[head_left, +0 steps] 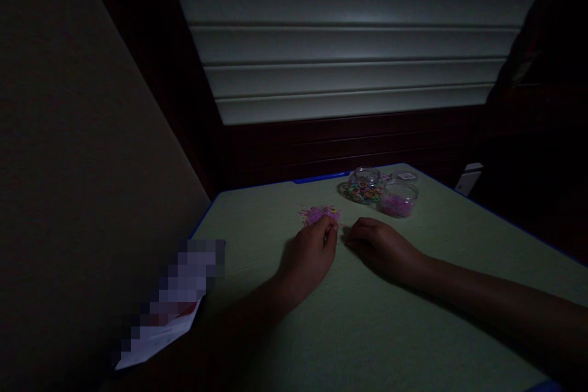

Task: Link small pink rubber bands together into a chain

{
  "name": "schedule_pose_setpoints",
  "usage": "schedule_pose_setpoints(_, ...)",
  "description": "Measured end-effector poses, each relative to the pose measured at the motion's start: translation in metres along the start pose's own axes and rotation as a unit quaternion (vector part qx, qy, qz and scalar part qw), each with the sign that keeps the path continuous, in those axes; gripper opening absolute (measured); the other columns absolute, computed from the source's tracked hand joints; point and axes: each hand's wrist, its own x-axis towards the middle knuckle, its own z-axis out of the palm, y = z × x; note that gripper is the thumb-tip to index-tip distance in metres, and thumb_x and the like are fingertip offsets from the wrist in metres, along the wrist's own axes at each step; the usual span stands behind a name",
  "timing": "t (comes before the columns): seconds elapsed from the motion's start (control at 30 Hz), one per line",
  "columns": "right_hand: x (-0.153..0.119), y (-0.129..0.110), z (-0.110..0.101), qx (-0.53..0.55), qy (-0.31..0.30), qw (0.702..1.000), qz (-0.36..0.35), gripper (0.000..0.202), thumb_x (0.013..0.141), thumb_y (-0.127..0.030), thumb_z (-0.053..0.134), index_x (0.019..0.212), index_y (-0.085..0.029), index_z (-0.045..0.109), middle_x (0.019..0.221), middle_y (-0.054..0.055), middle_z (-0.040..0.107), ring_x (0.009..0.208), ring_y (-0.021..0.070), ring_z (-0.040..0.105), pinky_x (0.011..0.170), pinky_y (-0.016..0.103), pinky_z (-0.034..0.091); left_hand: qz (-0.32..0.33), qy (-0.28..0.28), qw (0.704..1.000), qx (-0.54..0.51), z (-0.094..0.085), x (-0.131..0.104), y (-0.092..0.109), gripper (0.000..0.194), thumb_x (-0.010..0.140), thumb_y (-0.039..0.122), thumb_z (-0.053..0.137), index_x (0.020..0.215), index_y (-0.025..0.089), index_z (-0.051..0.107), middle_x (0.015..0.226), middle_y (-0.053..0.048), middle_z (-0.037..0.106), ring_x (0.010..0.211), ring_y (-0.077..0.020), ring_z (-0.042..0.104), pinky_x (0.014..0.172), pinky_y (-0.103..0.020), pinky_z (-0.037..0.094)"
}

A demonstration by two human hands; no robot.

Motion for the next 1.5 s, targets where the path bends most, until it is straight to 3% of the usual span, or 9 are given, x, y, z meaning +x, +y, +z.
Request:
schedule_pose_setpoints(0.4, 0.004, 0.017, 0.0, 0.14, 0.048, 0.985, 0.091, 0.011, 0.08, -0.02, 0.044, 0.079, -0.015, 0.055, 0.077, 0.004, 0.059, 0.071, 0.0138, 0.054, 0.066, 0.025, 0.042, -0.003, -0.006, 1.0, -0.019, 0.001, 0.0, 0.0, 0.024, 0.084, 0.033, 0.032, 0.086, 0.021, 0.052, 0.072, 0.0, 0.056, 0.059, -0.0101, 0.05, 0.052, -0.02, 0.036)
schedule_pose_setpoints(0.67, 0.003, 0.004, -0.003, 0.097, -0.02, 0.995, -0.014, 0.018, 0.08, -0.018, 0.046, 0.091, -0.019, 0.06, 0.085, 0.004, 0.056, 0.078, 0.0126, 0.052, 0.071, 0.024, 0.04, -0.022, -0.004, 0.999, -0.03, -0.002, 0.0, 0.003, 0.019, 0.082, 0.03, 0.036, 0.084, 0.021, 0.054, 0.068, 0.001, 0.056, 0.059, -0.01, 0.052, 0.055, -0.02, 0.039)
schedule_pose_setpoints(0.9, 0.004, 0.007, -0.001, 0.049, -0.035, 0.997, -0.045, 0.019, 0.079, -0.018, 0.047, 0.09, -0.02, 0.062, 0.087, 0.006, 0.054, 0.08, 0.0137, 0.05, 0.073, 0.026, 0.039, -0.018, -0.002, 1.0, -0.02, -0.001, 0.0, 0.003, 0.02, 0.083, 0.03, 0.036, 0.084, 0.021, 0.053, 0.069, 0.001, 0.057, 0.061, -0.0102, 0.052, 0.056, -0.02, 0.039)
schedule_pose_setpoints(1.2, 0.004, 0.008, -0.002, 0.079, -0.017, 0.997, -0.013, 0.012, 0.078, -0.02, 0.049, 0.077, -0.016, 0.06, 0.078, 0.005, 0.055, 0.071, 0.0123, 0.051, 0.066, 0.024, 0.04, 0.003, -0.003, 1.0, -0.007, 0.002, 0.001, -0.002, 0.023, 0.085, 0.034, 0.031, 0.085, 0.022, 0.051, 0.069, 0.002, 0.055, 0.058, -0.0094, 0.05, 0.053, -0.019, 0.036)
schedule_pose_setpoints(1.5, 0.01, 0.022, -0.009, 0.2, 0.012, 0.972, 0.119, 0.024, 0.078, -0.034, 0.046, 0.076, -0.014, 0.059, 0.072, 0.003, 0.061, 0.065, 0.0134, 0.054, 0.06, 0.024, 0.041, 0.014, -0.001, 1.0, 0.012, -0.001, -0.001, 0.004, 0.024, 0.084, 0.034, 0.034, 0.095, 0.024, 0.052, 0.073, 0.002, 0.059, 0.056, -0.0096, 0.049, 0.05, -0.02, 0.033)
